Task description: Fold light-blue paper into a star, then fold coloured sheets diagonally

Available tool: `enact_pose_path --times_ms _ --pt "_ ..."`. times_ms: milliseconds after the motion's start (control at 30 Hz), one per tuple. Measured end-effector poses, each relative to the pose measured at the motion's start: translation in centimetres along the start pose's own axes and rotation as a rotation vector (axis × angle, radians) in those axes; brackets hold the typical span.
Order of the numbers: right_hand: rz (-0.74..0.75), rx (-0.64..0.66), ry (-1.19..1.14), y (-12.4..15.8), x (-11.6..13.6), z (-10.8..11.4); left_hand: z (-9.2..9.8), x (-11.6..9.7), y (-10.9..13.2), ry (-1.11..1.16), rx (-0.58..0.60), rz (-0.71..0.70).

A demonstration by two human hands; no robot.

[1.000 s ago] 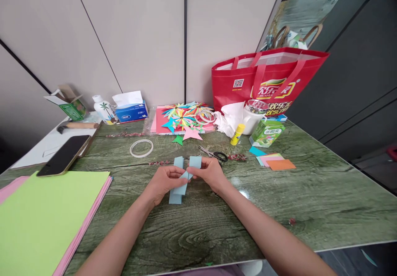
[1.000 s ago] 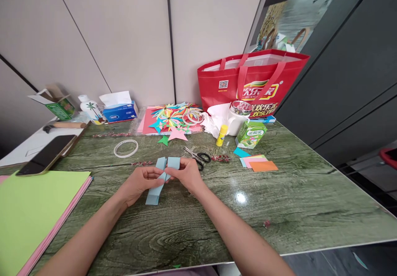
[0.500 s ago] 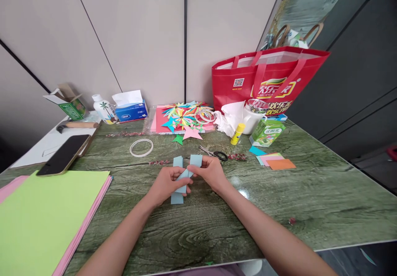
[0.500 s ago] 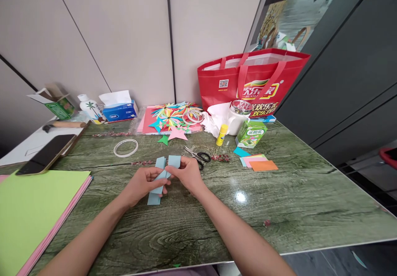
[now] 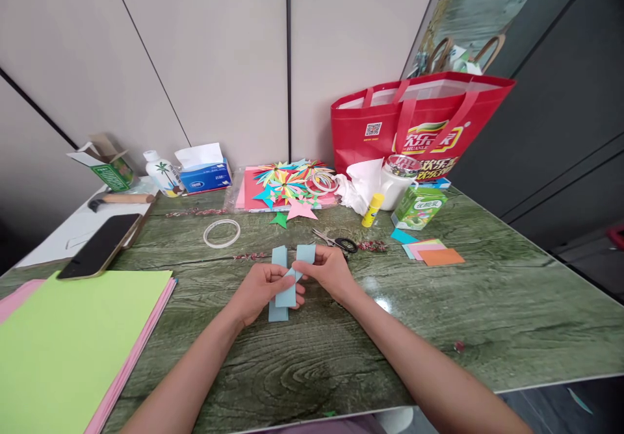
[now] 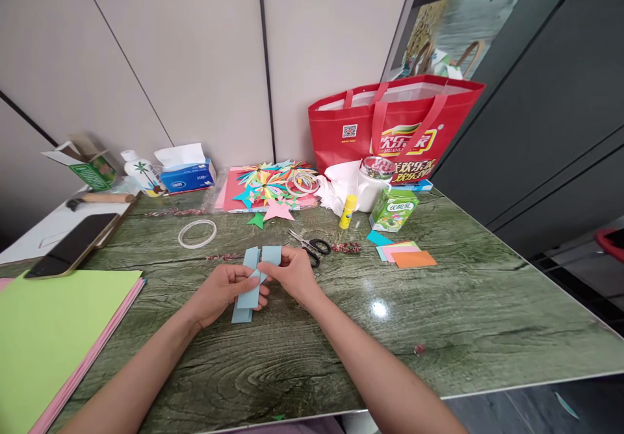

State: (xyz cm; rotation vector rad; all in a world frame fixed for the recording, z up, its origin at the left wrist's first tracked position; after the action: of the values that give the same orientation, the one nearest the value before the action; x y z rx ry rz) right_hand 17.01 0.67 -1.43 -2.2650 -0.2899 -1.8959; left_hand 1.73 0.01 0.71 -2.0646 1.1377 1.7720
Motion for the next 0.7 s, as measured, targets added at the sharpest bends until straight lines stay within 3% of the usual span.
enact_pose_path --times_ms 300,700 --pt "-0.015 0.012 0.014 -0.06 0.1 0.09 0.17 0.2 0.1 -0.002 0.045 -0.002" --pt "0.012 0.032 -0.037 -0.11 -0.31 0.08 -0.12 0.06 0.02 0.021 -0.025 -0.002"
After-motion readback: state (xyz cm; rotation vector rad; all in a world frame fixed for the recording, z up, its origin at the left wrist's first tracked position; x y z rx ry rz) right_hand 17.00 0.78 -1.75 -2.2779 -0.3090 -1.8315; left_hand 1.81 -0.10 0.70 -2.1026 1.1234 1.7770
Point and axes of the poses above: each hand's wrist, its own y-axis away from the middle knuckle, its own z-axis out of the back of the hand, x = y × z, the point moved 1 cm from there along -y, towards the middle knuckle, and after that the axes turned 11 degrees about x, right-handed, at the moved point
